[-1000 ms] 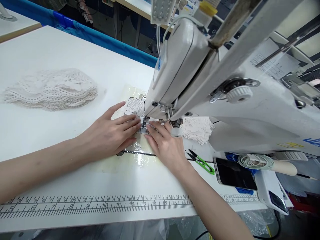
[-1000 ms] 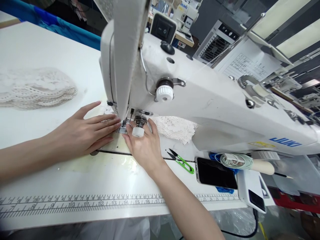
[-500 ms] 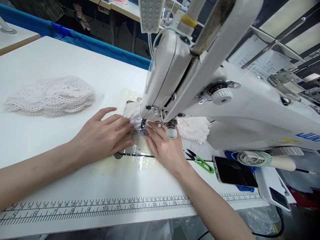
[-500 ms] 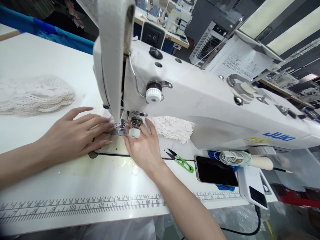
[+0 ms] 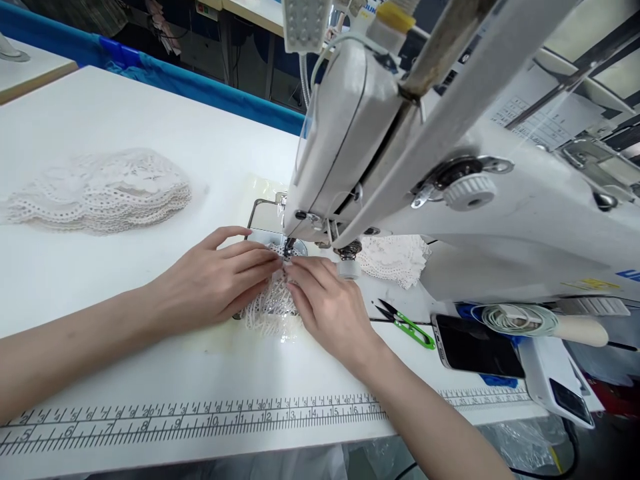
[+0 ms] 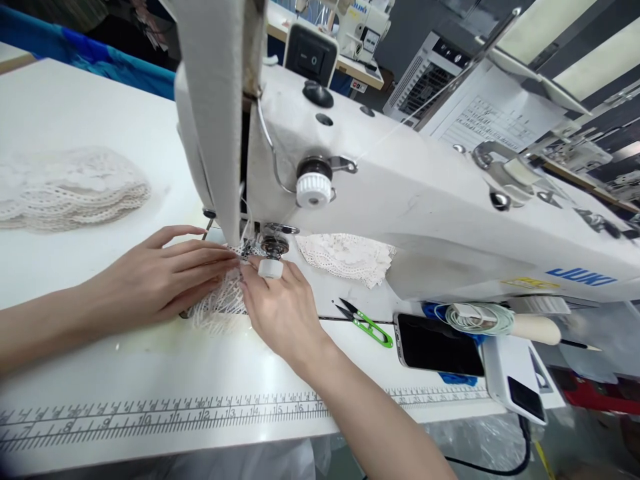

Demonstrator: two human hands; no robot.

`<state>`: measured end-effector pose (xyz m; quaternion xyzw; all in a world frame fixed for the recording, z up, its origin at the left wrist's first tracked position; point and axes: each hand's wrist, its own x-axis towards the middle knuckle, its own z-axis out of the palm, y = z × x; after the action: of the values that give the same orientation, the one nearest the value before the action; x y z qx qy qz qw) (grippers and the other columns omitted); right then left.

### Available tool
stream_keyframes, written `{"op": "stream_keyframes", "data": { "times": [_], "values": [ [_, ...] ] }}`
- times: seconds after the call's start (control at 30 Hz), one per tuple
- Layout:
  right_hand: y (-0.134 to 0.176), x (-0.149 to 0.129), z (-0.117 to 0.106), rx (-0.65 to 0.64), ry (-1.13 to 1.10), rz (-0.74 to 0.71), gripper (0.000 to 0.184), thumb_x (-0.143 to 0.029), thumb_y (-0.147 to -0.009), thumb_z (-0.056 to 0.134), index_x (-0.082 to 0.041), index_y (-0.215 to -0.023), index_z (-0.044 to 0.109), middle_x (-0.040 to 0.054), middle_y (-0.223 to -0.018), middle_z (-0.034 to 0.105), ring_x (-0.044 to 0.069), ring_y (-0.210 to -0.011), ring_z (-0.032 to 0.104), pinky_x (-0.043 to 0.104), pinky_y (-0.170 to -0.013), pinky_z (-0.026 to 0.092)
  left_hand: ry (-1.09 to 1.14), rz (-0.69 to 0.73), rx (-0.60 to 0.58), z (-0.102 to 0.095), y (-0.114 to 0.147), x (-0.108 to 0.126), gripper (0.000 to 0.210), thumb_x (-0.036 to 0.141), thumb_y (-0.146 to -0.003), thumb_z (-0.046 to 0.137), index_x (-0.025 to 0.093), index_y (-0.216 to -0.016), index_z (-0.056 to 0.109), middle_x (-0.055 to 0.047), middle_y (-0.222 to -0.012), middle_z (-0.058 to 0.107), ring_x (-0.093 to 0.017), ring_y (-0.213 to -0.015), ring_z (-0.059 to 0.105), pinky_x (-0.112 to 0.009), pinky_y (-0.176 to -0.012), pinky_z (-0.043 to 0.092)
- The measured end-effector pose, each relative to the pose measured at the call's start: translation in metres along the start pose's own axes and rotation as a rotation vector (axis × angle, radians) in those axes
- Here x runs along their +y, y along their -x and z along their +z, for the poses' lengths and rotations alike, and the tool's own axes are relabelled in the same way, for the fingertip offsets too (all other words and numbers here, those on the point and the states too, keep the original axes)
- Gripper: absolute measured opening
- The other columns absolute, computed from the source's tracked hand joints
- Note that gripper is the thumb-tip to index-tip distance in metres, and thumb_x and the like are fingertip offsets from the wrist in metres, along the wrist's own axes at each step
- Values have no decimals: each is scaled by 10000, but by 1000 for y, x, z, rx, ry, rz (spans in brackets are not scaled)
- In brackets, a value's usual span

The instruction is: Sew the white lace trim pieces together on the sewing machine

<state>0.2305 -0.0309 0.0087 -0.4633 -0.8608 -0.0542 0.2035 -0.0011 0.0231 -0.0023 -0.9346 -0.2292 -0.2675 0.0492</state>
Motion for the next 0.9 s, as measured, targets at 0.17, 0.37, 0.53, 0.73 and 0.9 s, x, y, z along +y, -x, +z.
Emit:
{"op": "stream_keyframes", "data": {
  "times": [0.17, 0.37, 0.53, 0.73, 0.9],
  "values": [
    [-1, 4, 3, -69, 89, 39, 257, -232, -1082, 510, -158, -1221, 712, 113, -1361, 731, 261, -1171, 691, 417, -968, 591, -12, -9, -51, 3, 1, 3, 300, 304, -1059, 508, 244, -1241, 739, -59, -1158, 774, -240, -1047, 715, -457, -1083, 497],
    [-2, 7, 4, -36, 173, 11, 336, -253, -1086, 506, -101, -1347, 653, 130, -1267, 775, 283, -1222, 668, 436, -1042, 561, -93, -3, -45, 1, 2, 7, 306, 361, -1070, 514, 255, -1279, 710, -55, -1274, 774, -269, -1222, 673, -472, -1139, 454],
    [-1, 6, 4, -38, 206, 8, 290, -247, -1068, 551, -136, -1305, 676, 121, -1331, 749, 276, -1288, 640, 428, -1066, 542, -112, 4, -56, 3, 4, 4, 321, 363, -1051, 542, 267, -1320, 688, -51, -1293, 769, -295, -1289, 662, -529, -1235, 362],
    [-2, 7, 5, -35, 213, 16, 311, -264, -1071, 543, -135, -1328, 663, 119, -1267, 777, 276, -1259, 651, 444, -1086, 531, -38, -33, -56, 4, 6, 0, 322, 391, -1043, 554, 330, -1339, 666, -11, -1324, 759, -273, -1288, 674, -551, -1298, 283],
    [-1, 8, 5, -4, 220, 0, 317, -270, -1079, 524, -111, -1318, 657, 116, -1232, 790, 286, -1249, 651, 450, -1115, 514, -23, -34, -61, 5, 7, -2, 326, 389, -1046, 552, 321, -1347, 658, -20, -1338, 752, -271, -1320, 655, -572, -1317, 246]
  ]
}}
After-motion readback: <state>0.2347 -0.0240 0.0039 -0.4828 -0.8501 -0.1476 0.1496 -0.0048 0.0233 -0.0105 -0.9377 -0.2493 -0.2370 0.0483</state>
